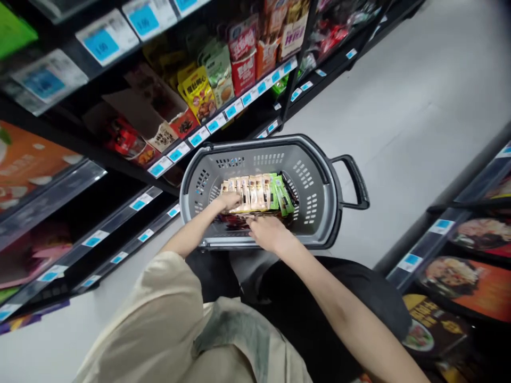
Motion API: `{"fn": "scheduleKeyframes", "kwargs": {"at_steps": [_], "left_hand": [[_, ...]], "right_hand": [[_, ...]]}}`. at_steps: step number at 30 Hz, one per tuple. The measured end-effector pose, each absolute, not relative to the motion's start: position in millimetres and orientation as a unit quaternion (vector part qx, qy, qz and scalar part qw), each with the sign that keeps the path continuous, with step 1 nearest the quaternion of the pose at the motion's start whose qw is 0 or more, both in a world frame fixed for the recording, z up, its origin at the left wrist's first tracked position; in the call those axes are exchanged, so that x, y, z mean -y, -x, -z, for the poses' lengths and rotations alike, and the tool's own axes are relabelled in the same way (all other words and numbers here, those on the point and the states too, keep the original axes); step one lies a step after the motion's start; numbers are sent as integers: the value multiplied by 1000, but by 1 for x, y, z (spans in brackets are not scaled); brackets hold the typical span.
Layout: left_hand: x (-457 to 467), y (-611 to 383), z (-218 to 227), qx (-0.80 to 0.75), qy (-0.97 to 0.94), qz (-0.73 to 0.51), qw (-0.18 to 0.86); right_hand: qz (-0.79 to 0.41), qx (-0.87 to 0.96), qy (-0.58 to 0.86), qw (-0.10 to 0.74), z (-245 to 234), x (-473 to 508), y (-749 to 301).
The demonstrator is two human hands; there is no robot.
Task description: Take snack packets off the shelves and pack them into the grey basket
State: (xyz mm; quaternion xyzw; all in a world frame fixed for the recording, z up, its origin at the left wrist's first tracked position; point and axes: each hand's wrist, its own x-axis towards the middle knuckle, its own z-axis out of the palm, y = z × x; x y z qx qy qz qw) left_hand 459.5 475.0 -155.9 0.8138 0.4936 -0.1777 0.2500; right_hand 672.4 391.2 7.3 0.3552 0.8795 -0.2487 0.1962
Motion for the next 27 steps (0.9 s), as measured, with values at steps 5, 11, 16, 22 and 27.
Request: {"fn": "scheduleKeyframes", "kwargs": {"at_steps": [5,11,16,22,27], "left_hand": [[-452,-479,185,-434,-803,219,346],[-433,-487,198,-448,-775,262,360],[-437,-483,201,-475,-761,254,362],[-447,-491,186,-481,-764,190,387],[-460,-498,162,-470,-760,124,430]], "right_hand": [[242,-849,-365,295,-4,-395,-680],[230,-848,-355,320,-8,-401,-677],[226,-850,-355,317,-3,-403,-675],[223,-849,-354,323,-2,-405,-675],[257,-837,-357,326,2,-414,-681]]}}
